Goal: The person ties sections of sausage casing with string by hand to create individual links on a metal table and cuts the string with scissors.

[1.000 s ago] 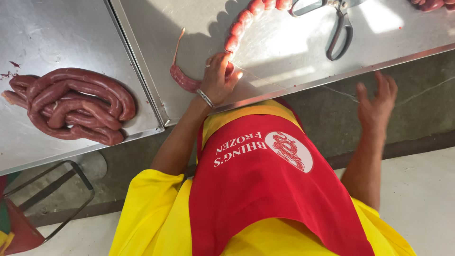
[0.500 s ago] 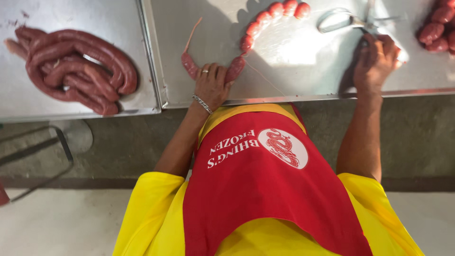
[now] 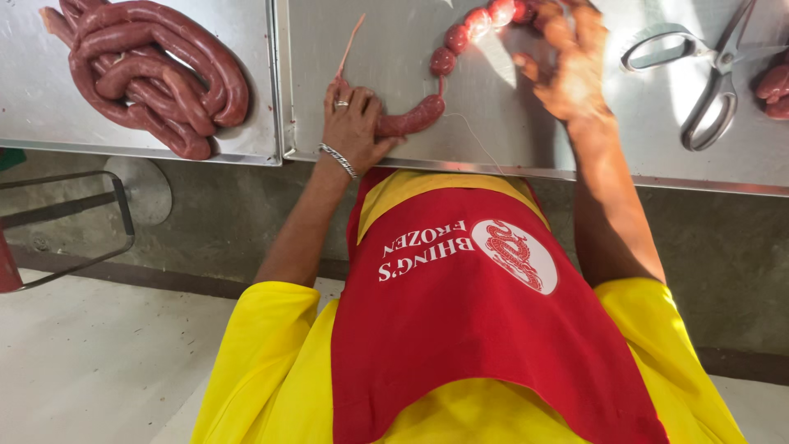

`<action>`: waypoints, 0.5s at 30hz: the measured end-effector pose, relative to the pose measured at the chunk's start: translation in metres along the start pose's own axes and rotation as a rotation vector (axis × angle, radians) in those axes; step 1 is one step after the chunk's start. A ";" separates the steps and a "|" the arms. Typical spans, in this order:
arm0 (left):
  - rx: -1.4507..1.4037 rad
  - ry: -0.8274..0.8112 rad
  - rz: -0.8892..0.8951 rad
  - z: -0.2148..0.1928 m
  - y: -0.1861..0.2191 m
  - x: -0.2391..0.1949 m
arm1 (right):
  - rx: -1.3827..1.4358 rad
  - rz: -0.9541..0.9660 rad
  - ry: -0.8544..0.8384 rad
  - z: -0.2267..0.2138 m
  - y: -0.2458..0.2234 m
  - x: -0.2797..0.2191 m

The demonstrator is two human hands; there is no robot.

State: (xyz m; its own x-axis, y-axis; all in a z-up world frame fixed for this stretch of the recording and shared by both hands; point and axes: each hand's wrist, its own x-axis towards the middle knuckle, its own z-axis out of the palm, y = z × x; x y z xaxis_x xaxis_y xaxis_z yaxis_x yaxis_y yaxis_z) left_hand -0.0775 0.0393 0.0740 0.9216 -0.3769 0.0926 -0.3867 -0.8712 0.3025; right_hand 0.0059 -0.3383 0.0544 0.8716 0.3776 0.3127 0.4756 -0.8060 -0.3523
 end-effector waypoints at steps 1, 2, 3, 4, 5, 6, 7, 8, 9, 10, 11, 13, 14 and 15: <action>0.054 0.028 0.027 0.002 -0.003 -0.002 | 0.047 -0.015 -0.051 0.017 0.003 0.021; 0.057 0.030 0.026 0.008 -0.005 -0.002 | 0.048 -0.018 -0.047 0.031 0.009 0.035; 0.010 0.009 0.036 0.016 -0.006 -0.004 | 0.183 0.008 -0.015 0.044 0.014 0.045; -0.037 -0.012 0.045 0.023 -0.008 -0.006 | 0.318 0.035 0.016 0.050 0.020 0.047; -0.034 -0.004 0.032 0.032 -0.006 -0.009 | 0.321 0.021 0.012 0.046 0.029 0.046; -0.075 -0.043 0.006 0.041 -0.002 -0.010 | 0.302 0.003 0.000 0.034 0.041 0.046; -0.119 -0.084 -0.029 0.049 0.004 -0.013 | 0.287 -0.018 -0.020 0.020 0.050 0.043; -0.121 -0.079 -0.050 0.057 0.010 -0.012 | 0.272 -0.039 -0.040 0.008 0.054 0.039; -0.110 -0.003 -0.037 0.062 0.016 -0.010 | 0.281 -0.055 -0.054 0.001 0.053 0.033; -0.098 0.072 -0.024 0.064 0.022 -0.010 | 0.014 -0.067 -0.018 -0.007 0.052 0.027; -0.094 0.082 -0.033 0.064 0.029 -0.007 | -0.264 -0.075 0.035 -0.015 0.055 0.028; -0.077 0.238 -0.079 0.062 0.043 0.002 | -0.144 -0.276 0.063 -0.009 0.044 0.031; -0.077 0.256 -0.069 0.060 0.046 0.010 | 0.034 -0.208 0.021 -0.001 0.032 0.036; -0.059 0.276 -0.081 0.058 0.050 0.009 | 0.218 -0.128 -0.030 0.013 0.008 0.033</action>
State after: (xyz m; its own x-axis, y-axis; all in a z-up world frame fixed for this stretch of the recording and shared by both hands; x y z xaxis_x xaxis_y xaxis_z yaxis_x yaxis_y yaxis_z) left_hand -0.0905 -0.0257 0.0348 0.9268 -0.1995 0.3183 -0.3159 -0.8724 0.3731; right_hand 0.0403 -0.3262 0.0504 0.8042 0.4861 0.3419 0.5938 -0.6349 -0.4942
